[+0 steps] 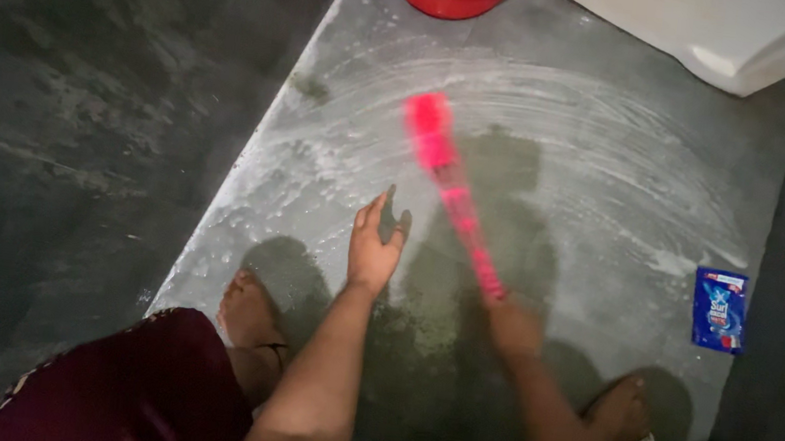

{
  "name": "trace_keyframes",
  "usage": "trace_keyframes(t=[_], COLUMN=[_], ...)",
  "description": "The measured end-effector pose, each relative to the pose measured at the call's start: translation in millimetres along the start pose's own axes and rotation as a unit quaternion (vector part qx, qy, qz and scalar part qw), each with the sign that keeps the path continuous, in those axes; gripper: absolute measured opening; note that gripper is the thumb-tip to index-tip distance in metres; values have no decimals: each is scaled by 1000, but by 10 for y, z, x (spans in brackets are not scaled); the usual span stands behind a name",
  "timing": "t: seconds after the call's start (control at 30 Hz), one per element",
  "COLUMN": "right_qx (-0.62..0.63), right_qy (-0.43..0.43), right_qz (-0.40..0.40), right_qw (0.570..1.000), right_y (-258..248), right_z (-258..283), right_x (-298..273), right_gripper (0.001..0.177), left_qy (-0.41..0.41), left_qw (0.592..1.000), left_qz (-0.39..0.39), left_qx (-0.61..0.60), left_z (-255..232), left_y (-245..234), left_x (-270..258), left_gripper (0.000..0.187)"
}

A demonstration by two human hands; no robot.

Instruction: The person scrubs the bathroom floor with a brush, opens cleaning powder packets by hand, rinses hands under a faucet, and scrubs the floor with the brush.

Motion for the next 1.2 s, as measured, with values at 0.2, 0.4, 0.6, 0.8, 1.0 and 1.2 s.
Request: trace_keyframes(t=[0.2,0.4,0.6,0.8,1.0,1.2], right_qx=[95,111,41,42,46,207], right_qy=[231,241,-76,-185,-136,223], right_qz=[-102,-89,48,82,-90,-17], right_qw=[963,960,995,979,985,952], right_y=[-356,-421,491,46,-701,-1648], right_z=[-1585,-1522,375,937,-120,-1045], right_x=[61,370,102,260,979,1615], right_gripper=[39,30,42,39,26,43], left_qy=[-37,-23,14,50,-20,-20], left_qw=[999,1000,1000,998,1000,999], left_qz=[10,-8,-8,-19,-3,23], left_qx=[4,-4,-9,23,24,28], left_z=[84,108,53,202,334,456], left_y=[-63,-100,32,80,15,34], left_x=[6,-28,-23,-12,18,42], left_gripper=[71,64,62,64,64,69])
Point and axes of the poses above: each hand's wrist, its own x-axis towards the middle knuckle, its own y-axis out of the palm, z = x × y, the point moved 4 cm from there along x, towards the middle knuckle, and after that the axes turned 1 degree about -y, right-handed, at the moved point
